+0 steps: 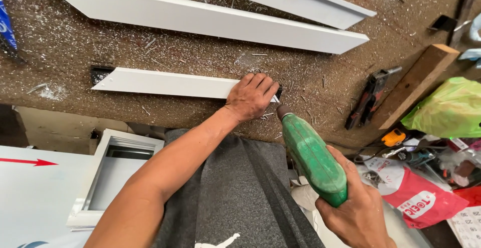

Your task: The person joins metal frame components by inserting corner brackets and securing them with a drill and a hand-operated rivet tool on a workbench.

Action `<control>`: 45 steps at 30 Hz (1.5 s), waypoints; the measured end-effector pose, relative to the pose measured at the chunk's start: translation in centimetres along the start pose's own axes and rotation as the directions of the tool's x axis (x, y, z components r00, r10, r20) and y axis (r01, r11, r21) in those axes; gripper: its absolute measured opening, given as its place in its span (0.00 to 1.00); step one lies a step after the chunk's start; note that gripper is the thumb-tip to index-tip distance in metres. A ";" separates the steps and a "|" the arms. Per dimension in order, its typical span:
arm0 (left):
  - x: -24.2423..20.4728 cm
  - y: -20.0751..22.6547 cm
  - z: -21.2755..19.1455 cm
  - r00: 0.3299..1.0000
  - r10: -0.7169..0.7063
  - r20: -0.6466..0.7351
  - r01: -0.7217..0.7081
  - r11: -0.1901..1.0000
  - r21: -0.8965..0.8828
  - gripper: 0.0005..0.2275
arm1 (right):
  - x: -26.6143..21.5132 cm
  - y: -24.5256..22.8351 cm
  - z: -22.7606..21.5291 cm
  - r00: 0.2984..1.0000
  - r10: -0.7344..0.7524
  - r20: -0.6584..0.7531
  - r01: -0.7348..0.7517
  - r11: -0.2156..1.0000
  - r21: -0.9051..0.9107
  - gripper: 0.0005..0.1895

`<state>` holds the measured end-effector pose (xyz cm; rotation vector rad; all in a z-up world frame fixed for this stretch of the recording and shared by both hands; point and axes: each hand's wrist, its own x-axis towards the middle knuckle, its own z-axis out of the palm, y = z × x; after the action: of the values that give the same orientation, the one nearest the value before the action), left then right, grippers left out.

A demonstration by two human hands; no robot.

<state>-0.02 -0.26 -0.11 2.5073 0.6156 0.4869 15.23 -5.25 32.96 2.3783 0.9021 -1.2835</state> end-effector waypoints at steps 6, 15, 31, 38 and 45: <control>0.2 0.0 -0.6 0.999 -0.001 0.032 0.002 1.000 -0.024 0.10 | 0.2 0.5 0.5 0.995 -0.096 -0.006 0.096 0.993 -0.065 0.51; 0.2 -0.2 -0.6 0.998 0.001 0.059 0.001 1.000 -0.030 0.13 | -1.8 0.4 0.2 0.990 0.101 -0.094 -0.092 0.991 0.093 0.51; 0.1 0.0 -0.1 0.999 -0.045 0.030 0.046 0.998 -0.047 0.10 | -0.5 -0.7 0.2 0.991 0.130 -0.046 -0.125 0.988 0.091 0.49; 0.3 0.1 -0.3 0.998 -0.049 0.044 0.052 0.997 -0.061 0.11 | 0.0 -1.0 0.2 0.981 0.191 -0.041 -0.186 0.977 0.107 0.48; 0.2 0.1 0.1 0.999 -0.042 0.023 0.043 0.999 -0.033 0.09 | -0.6 -0.7 1.8 0.984 0.147 -0.101 -0.125 0.972 0.199 0.48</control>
<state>0.21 -0.26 -0.13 2.4591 0.6456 0.4493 13.35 -5.91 32.48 2.6364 0.6566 -1.2415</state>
